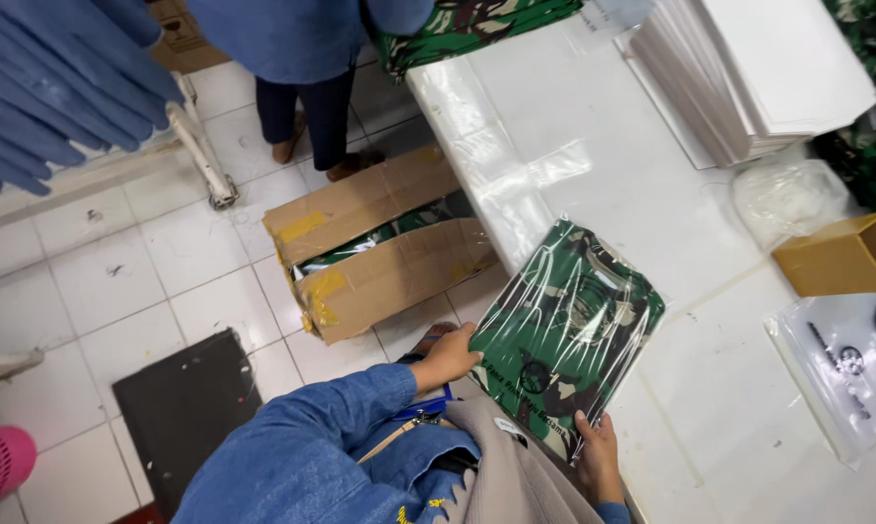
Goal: The person folds camouflage shirts, places a cardboard insert into each one, and slides them into plastic bags on a factory table.
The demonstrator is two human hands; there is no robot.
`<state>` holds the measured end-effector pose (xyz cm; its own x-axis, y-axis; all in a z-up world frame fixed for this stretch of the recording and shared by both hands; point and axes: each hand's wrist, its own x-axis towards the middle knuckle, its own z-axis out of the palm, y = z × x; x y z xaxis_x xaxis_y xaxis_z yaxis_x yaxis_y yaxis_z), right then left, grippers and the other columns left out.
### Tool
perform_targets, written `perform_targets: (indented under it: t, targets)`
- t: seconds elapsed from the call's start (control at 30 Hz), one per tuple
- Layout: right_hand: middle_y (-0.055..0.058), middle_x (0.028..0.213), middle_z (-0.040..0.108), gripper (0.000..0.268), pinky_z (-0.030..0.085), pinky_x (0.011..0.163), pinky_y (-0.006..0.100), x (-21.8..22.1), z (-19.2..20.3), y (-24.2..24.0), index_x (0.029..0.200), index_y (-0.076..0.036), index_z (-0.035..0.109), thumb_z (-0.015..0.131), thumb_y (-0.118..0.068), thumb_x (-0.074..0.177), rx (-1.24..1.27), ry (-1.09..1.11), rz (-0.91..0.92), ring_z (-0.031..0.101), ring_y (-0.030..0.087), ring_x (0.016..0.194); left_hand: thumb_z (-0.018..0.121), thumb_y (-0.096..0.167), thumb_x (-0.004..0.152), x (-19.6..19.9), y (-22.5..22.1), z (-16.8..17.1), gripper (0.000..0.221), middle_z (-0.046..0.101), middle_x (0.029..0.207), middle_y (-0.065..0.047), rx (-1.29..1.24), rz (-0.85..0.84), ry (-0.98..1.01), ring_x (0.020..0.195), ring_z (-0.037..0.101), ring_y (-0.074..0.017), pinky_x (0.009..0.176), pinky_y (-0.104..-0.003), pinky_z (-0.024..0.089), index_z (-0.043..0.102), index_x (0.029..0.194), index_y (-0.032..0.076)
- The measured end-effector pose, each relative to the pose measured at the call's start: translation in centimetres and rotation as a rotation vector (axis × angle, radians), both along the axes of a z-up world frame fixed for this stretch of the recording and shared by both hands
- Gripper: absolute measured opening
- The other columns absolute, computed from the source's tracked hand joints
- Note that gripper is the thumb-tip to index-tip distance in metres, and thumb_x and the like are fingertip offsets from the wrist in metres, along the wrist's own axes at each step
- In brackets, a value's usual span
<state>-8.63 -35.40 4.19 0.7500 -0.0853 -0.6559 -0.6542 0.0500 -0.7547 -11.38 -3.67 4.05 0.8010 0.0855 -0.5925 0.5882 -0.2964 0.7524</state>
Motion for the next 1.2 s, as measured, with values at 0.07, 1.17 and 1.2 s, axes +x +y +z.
perform_targets:
  t: [0.07,1.17,1.2]
  targets:
    - [0.023,0.130,0.059,0.035,0.049,0.097,0.050,-1.4,0.3,-0.1,0.130,-0.003,0.046,0.056,-0.006,0.097,-0.023,0.036,0.000,0.058,0.036,0.112,0.065,0.021,0.091,-0.9,-0.3,0.1,0.055,0.064,0.126,-0.020,0.029,-0.016,0.054,0.109,0.064,-0.0368,0.086,-0.047,0.050,0.046,0.141,0.011]
    - [0.020,0.122,0.063,0.038,0.052,0.091,0.045,-3.9,2.1,2.7,0.130,-0.004,0.049,0.056,0.004,0.094,0.072,-0.069,-0.311,0.062,0.034,0.106,0.060,0.040,0.090,-2.1,2.6,7.3,0.083,0.024,0.162,-0.011,-0.162,0.212,-0.158,0.143,0.042,-0.0281,0.110,-0.044,0.046,0.019,0.158,0.018]
    - [0.019,0.131,0.060,0.044,0.047,0.100,0.043,-3.8,3.1,3.3,0.135,-0.004,0.047,0.055,0.005,0.092,0.160,-0.089,-0.334,0.059,0.032,0.114,0.062,0.042,0.087,-2.1,2.5,6.9,0.089,0.019,0.165,-0.010,-0.160,0.260,-0.107,0.145,0.038,-0.0280,0.113,-0.043,0.041,0.015,0.159,0.020]
